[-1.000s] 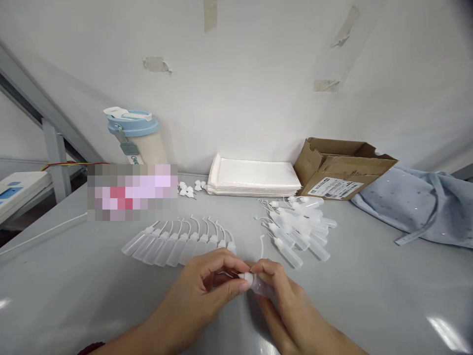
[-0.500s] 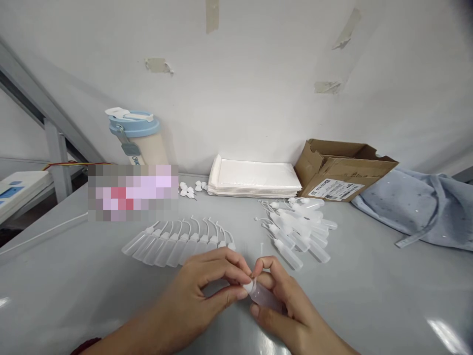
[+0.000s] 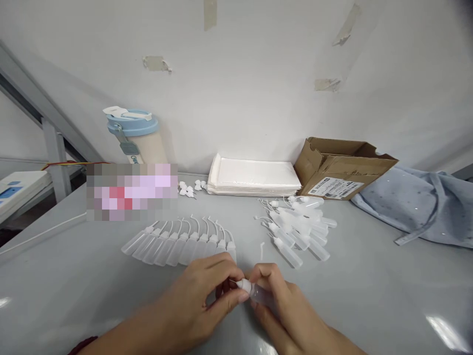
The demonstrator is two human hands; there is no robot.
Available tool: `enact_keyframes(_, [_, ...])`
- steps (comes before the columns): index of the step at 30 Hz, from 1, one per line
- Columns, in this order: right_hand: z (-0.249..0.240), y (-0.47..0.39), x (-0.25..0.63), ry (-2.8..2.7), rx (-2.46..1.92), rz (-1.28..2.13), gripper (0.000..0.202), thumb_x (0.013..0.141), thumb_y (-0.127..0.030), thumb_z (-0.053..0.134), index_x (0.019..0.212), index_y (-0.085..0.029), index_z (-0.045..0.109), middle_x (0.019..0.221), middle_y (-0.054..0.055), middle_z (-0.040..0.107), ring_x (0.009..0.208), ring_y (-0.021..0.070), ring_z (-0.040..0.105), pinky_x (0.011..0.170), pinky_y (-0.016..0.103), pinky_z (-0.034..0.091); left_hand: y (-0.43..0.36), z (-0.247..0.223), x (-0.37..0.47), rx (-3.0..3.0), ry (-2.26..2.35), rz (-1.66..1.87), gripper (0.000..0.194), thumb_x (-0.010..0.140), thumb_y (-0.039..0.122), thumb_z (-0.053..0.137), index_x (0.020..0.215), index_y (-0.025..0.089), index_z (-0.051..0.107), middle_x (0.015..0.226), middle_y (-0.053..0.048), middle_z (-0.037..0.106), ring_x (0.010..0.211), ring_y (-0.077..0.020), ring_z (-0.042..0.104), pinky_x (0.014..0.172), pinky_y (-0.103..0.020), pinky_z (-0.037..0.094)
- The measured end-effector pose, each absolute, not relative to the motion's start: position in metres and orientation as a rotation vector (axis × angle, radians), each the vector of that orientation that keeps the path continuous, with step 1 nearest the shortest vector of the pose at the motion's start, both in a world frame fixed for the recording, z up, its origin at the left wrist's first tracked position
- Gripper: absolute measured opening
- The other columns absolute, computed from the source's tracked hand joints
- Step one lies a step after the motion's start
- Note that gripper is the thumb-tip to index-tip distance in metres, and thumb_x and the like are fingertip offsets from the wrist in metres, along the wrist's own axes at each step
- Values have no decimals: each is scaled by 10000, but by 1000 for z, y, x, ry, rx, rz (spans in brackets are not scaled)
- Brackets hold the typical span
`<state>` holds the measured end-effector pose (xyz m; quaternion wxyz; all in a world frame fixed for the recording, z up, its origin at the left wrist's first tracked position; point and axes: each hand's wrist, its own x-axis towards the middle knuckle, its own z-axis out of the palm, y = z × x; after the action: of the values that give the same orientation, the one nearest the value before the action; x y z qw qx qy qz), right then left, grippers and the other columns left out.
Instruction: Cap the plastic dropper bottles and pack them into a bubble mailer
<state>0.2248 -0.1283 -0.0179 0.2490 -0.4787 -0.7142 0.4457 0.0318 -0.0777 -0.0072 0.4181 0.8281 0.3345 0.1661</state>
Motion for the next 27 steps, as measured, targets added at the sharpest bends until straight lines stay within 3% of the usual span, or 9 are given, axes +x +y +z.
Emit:
enact_keyframes(4, [-8, -122, 224, -1817, -1226, 1409, 216, 796, -75, 418, 899, -235, 314, 617, -88, 331, 517, 95, 320, 482, 203, 272, -78, -12, 27, 2311, 647, 545, 131, 926, 146, 442, 999, 192, 541, 901, -20, 581, 805, -127, 538, 724, -224, 423])
enact_keyframes(7, [-2, -123, 223, -1736, -1314, 1442, 172, 815, -102, 438, 886, -231, 351, 666, -64, 411, 586, 103, 410, 538, 201, 351, -75, -10, 27, 2360, 614, 586, 135, 929, 138, 439, 997, 192, 543, 905, -18, 591, 822, -127, 546, 730, -220, 421])
enact_keyframes(9, [-1, -125, 222, -1777, -1341, 1378, 215, 831, -102, 431, 992, -230, 369, 752, -31, 513, 681, 125, 509, 601, 217, 412, -73, -8, 28, 2306, 691, 551, 85, 920, 200, 480, 950, 205, 560, 893, -1, 605, 817, -124, 561, 728, -215, 426])
enact_keyframes(12, [-5, -128, 224, -1962, -1268, 1201, 485, 839, -44, 378, 1251, -250, 225, 978, 38, 615, 882, 158, 600, 722, 256, 480, -70, -3, 30, 2177, 835, 425, 137, 909, 301, 495, 857, 210, 584, 800, 26, 616, 741, -116, 571, 685, -213, 437])
enact_keyframes(15, [-12, -129, 225, -2113, -1157, 1010, 632, 829, -4, 351, 1338, -248, 68, 1171, 103, 586, 1027, 170, 590, 811, 291, 498, -71, 0, 31, 2094, 912, 344, 190, 907, 335, 467, 864, 214, 607, 824, 22, 642, 743, -124, 574, 655, -215, 440])
enact_keyframes(18, [-18, -129, 225, -2123, -1096, 884, 638, 847, -29, 360, 1352, -219, 20, 1188, 136, 574, 972, 172, 614, 768, 279, 524, -72, 2, 32, 2033, 960, 342, 208, 886, 356, 470, 886, 222, 628, 872, 25, 654, 798, -136, 578, 584, -185, 414])
enact_keyframes(20, [-19, -128, 225, -2069, -1147, 819, 590, 867, -68, 391, 1345, -211, 74, 1162, 132, 577, 928, 172, 618, 747, 271, 530, -72, 4, 33, 1959, 994, 318, 227, 877, 360, 463, 858, 208, 631, 825, 33, 640, 788, -134, 576, 543, -167, 381])
enact_keyframes(23, [-20, -126, 227, -2056, -1215, 683, 370, 902, -130, 425, 1239, -218, 301, 1040, 92, 587, 870, 172, 601, 735, 275, 518, -71, 5, 34, 1829, 1030, 347, 247, 870, 381, 470, 821, 188, 615, 779, 25, 620, 762, -140, 569, 551, -181, 381])
enact_keyframes(27, [-19, -124, 231, -2129, -1170, 576, 185, 940, -181, 370, 1098, -162, 464, 817, 62, 546, 670, 160, 528, 589, 268, 469, -70, 2, 33, 1752, 1001, 371, 263, 869, 416, 486, 811, 190, 606, 748, 15, 597, 730, -145, 560, 585, -215, 412])
